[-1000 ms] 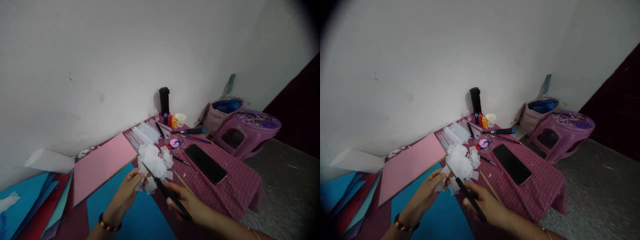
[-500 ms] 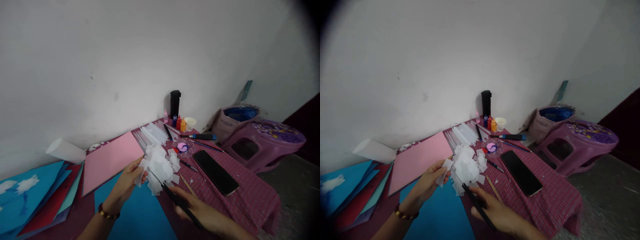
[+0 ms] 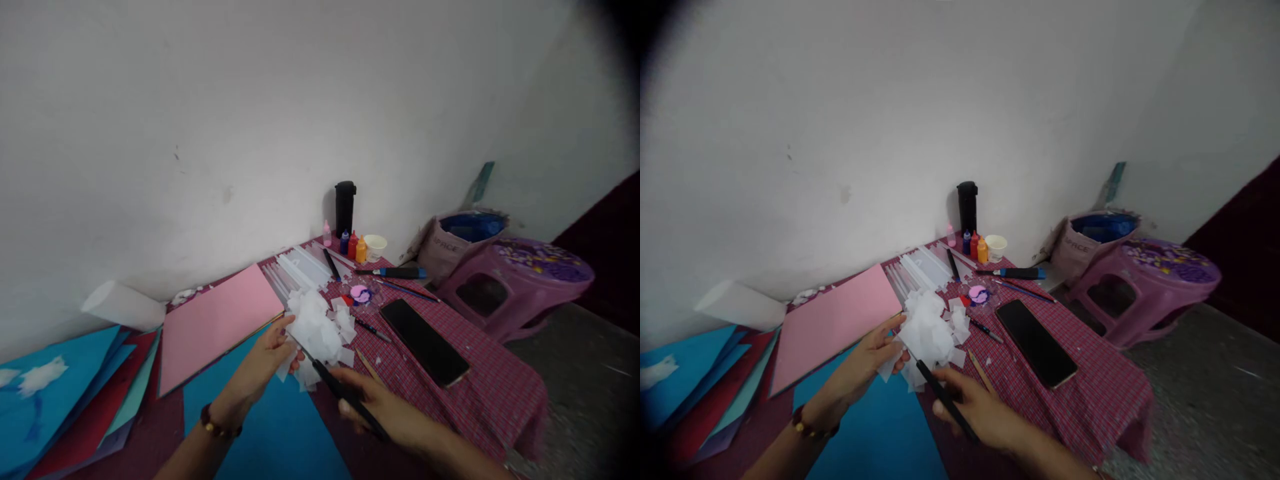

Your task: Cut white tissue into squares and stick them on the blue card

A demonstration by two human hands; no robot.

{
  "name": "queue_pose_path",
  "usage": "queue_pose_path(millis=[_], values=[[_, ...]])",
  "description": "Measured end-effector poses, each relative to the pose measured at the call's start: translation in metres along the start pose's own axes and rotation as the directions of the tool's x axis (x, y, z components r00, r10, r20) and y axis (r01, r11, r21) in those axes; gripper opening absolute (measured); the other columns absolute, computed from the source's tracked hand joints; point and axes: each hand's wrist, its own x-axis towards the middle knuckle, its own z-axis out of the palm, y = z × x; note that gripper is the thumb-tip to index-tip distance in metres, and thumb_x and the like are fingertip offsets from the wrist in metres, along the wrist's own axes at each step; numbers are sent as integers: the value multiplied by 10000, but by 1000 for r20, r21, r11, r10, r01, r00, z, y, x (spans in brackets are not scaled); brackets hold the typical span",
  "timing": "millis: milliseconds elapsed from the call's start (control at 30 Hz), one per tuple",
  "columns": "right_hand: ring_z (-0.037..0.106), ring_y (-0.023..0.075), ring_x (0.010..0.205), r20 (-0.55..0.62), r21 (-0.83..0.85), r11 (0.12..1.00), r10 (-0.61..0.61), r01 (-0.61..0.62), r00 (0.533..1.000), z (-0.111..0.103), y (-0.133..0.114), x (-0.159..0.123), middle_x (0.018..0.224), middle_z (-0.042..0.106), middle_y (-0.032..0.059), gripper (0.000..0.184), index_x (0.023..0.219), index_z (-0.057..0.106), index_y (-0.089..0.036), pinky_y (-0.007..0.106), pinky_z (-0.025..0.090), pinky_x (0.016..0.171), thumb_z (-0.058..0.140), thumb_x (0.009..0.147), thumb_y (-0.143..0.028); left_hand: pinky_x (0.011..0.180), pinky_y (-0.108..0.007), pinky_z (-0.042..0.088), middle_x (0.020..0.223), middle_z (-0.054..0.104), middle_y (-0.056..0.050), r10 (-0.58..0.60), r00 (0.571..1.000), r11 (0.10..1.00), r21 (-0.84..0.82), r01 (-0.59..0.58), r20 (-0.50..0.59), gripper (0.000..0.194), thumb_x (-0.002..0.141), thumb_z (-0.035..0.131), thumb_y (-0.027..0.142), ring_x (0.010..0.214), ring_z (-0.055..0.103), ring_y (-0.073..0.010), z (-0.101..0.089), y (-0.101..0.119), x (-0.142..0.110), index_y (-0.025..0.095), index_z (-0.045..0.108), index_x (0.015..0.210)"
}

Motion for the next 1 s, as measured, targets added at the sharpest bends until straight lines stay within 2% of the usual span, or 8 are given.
queue_pose_path(millis=[200, 333, 433, 533, 600, 700, 833, 1000], values=[[363, 40, 421, -116, 110, 994, 33, -20, 993, -1, 15, 3, 644, 454, -69, 710, 1212, 526, -202, 173, 279, 389, 685, 670, -632, 604, -294, 458, 757, 670, -44, -47, 998, 992, -115, 41, -47, 812, 644, 762, 362, 596, 596, -154, -1, -6, 5, 140, 375, 1322], [362, 38, 408, -168, 118, 993, 24, -4, 985, -3, 13, 6, 651, 484, -58, 649, 1152, 573, -193, 177, 270, 384, 676, 677, -624, 639, -301, 486, 758, 678, -56, -168, 985, 966, -202, 159, -29, 391, 623, 758, 325, 604, 621, -154, -8, -14, 2, 141, 593, 926], [369, 43, 411, -166, 68, 998, -2, 13, 986, -3, 5, 4, 665, 484, -50, 662, 1153, 572, -184, 188, 272, 397, 650, 688, -648, 563, -246, 455, 639, 638, -24, -155, 988, 978, -142, 154, 1, 201, 609, 745, 255, 532, 572, -114, -14, -18, 1, 133, 599, 675], [479, 101, 545, -144, -30, 999, -35, 31, 989, -5, -6, -6, 768, 541, -7, 699, 1238, 537, -205, 229, 386, 502, 626, 712, -657, 502, -221, 417, 597, 608, 2, -73, 996, 985, -158, 64, -47, 190, 631, 748, 273, 512, 540, -100, -19, -16, 3, 134, 636, 694], [579, 190, 814, -98, -96, 995, -45, 36, 994, -9, -12, -14, 972, 603, 55, 665, 1285, 517, -225, 299, 460, 699, 615, 755, -615, 514, -227, 429, 612, 611, 9, -49, 995, 970, -240, 27, -86, 209, 639, 763, 289, 535, 549, -106, -23, -12, 5, 145, 643, 730], [497, 288, 1163, 34, -156, 988, -2, 7, 999, -15, -17, -22, 1262, 555, 107, 642, 1334, 485, -233, 409, 380, 961, 630, 786, -535, 591, -259, 472, 699, 649, -9, -55, 995, 934, -355, 23, -79, 224, 645, 774, 290, 631, 599, -135, -28, -7, 8, 154, 636, 757], [482, 323, 1194, 100, -199, 979, 63, -42, 993, -19, -16, -22, 1273, 565, 131, 657, 1348, 475, -218, 481, 335, 1005, 634, 786, -518, 573, -252, 458, 719, 655, -16, -103, 995, 950, -298, 94, -16, 222, 640, 777, 274, 621, 598, -133, -28, -6, 10, 148, 636, 755], [497, 312, 1162, 122, -260, 962, 121, -86, 985, -19, -21, -15, 1232, 581, 126, 665, 1355, 467, -194, 460, 360, 978, 642, 786, -489, 545, -237, 437, 678, 645, -12, -140, 990, 968, -208, 140, 15, 215, 638, 760, 277, 587, 589, -124, -21, -7, 11, 140, 641, 753]])
